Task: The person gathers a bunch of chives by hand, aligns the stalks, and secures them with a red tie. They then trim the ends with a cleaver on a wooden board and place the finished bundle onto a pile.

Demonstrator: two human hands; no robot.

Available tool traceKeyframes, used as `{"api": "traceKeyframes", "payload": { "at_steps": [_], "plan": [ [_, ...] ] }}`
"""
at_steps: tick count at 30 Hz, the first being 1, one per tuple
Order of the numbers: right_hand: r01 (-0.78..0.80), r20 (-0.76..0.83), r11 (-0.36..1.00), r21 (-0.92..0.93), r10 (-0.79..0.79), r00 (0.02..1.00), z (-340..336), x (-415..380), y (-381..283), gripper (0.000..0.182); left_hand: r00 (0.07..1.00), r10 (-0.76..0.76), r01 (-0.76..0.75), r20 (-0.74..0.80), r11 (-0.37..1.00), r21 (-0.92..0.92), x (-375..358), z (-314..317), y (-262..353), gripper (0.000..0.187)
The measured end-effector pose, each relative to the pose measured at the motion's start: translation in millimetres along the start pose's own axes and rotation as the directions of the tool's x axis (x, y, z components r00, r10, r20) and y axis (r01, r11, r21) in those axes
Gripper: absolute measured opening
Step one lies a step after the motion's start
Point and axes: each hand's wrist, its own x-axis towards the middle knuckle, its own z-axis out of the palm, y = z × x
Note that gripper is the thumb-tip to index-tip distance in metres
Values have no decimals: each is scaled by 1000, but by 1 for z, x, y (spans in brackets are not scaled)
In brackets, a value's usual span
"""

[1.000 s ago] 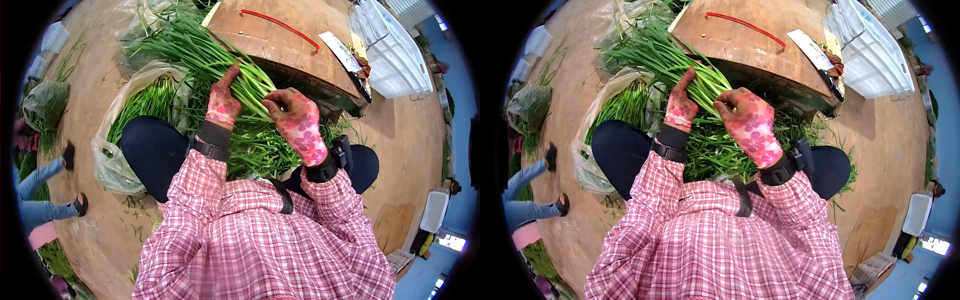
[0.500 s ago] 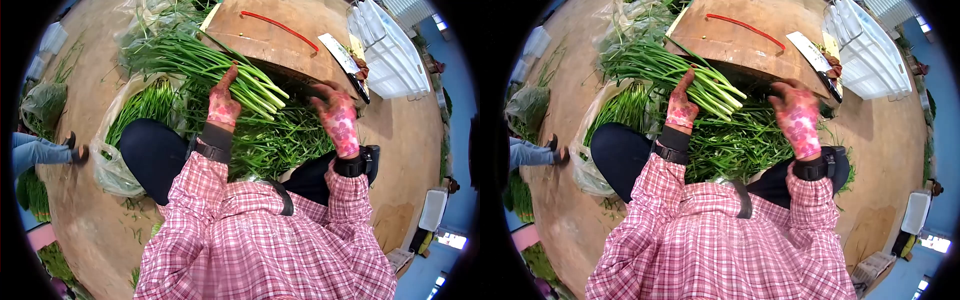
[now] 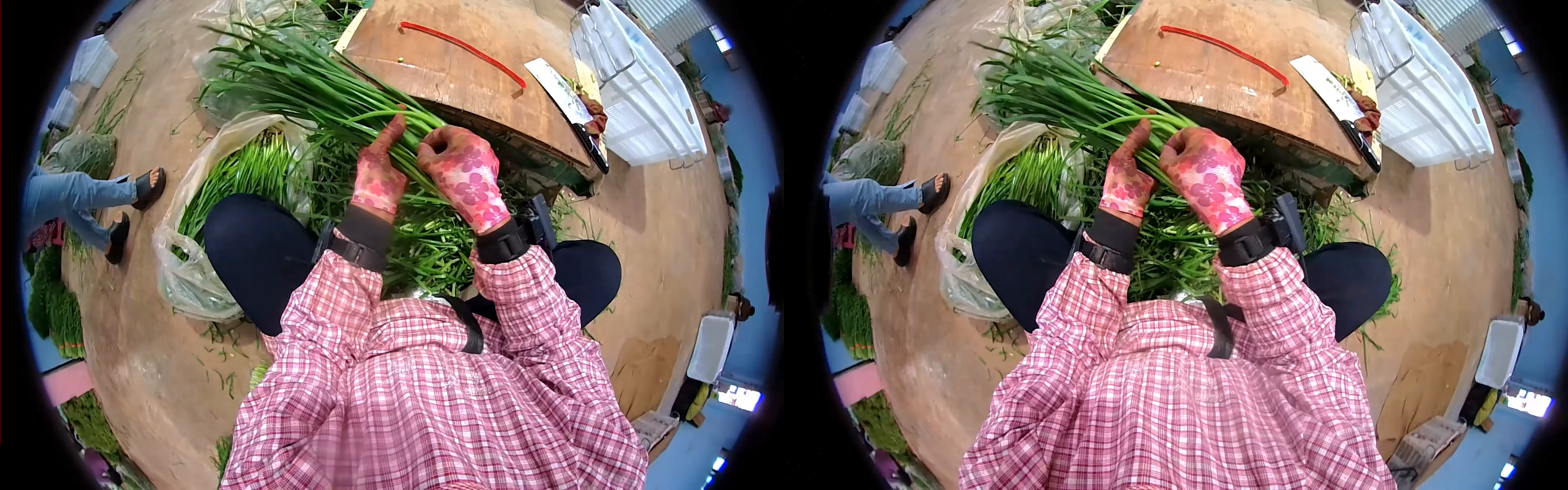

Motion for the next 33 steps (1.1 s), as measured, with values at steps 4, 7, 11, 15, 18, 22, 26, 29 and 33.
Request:
{"api": "traceKeyframes", "payload": {
  "at_steps": [4,7,11,15,18,22,26,29,33],
  "plan": [
    [-204,267,794,573,55,962,-16,5,18,16,998,-57,52,-36,990,-132,5,0,0,28],
    [-326,442,726,605,33,896,-58,1,33,11,993,-92,79,-73,984,-160,7,-2,2,29],
    [-423,553,802,421,143,821,-134,-9,90,17,990,-109,91,-94,980,-175,15,-13,7,30],
    [-84,188,811,-579,233,954,-150,-11,134,31,999,34,-33,-16,999,40,27,-42,1,30],
    [257,39,942,-216,-255,966,-107,-2,59,60,993,-63,59,-103,997,-42,15,-20,5,31],
    [73,326,997,30,-79,942,-40,29,50,68,997,-72,71,-29,996,-56,6,-18,5,29],
    [-524,658,623,581,19,753,-19,34,81,39,993,-77,73,85,996,54,7,-56,3,25],
    [-646,712,472,599,55,700,-27,24,67,40,979,-198,201,57,978,-60,0,-47,6,25],
    [-261,548,825,501,-69,834,-9,12,60,44,971,-164,187,175,975,-123,6,-58,-2,45]
  ]
}}
